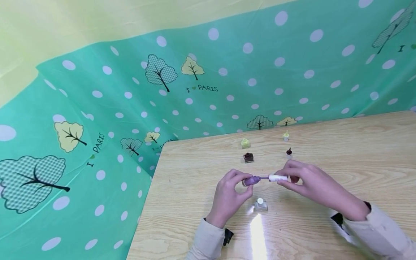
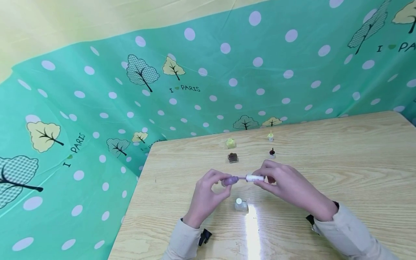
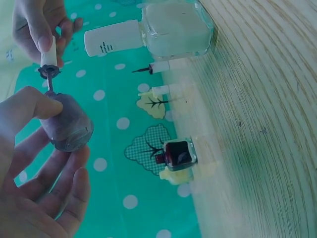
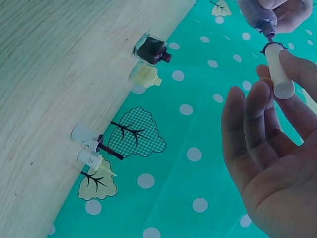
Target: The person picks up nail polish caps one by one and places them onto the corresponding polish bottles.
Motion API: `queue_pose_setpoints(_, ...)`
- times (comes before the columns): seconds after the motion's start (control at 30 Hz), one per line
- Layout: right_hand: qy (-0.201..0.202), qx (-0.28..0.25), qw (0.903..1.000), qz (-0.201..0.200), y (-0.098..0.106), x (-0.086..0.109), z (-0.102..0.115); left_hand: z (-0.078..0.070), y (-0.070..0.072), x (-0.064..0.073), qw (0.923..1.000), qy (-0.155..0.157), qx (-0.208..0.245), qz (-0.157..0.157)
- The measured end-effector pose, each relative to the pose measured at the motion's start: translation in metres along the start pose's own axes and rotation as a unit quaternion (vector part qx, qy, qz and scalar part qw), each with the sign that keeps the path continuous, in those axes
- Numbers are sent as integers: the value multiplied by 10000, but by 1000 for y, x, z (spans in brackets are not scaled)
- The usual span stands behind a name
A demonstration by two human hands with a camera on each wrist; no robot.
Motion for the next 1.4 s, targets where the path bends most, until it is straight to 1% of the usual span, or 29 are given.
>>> queue_pose_setpoints(0.17, 11, 27, 10000, 94, -2, -3, 3, -4, -1, -1, 9999, -67, -113, 73)
queue_pose_setpoints(0.33, 254, 103, 9996, 6, -3, -5, 7, -7, -4, -2, 9995, -158, -219, 157)
queue_pose_setpoints(0.47, 321, 110, 9994, 22, -6, -5, 8, -9, -6, -2, 9992, -265, -220, 180)
queue_pose_setpoints(0.67, 212, 73, 9996, 181, -13, -7, 6, -13, -9, -2, 9985, -409, -291, 238)
queue_pose_setpoints(1.03, 182, 78, 9993, 306, -20, -8, 6, -15, -10, 1, 9972, -415, -534, 309)
queue_pose_setpoints(1.27, -49, -24, 9986, 527, -23, -7, 3, -16, -11, 2, 9971, -450, -519, 318)
queue_pose_setpoints(1.4, -115, -20, 9979, 638, -23, -8, 2, -17, -10, 2, 9968, -508, -554, 279)
Point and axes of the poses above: each hand's wrist, its own x-axis away from the middle knuckle, its own y-axis out of the back of the hand, z = x × y, the point moved 9 cm from there along -x, towards the middle knuckle, and after that the axes turned 9 degrees about z, right-handed, at the moved point
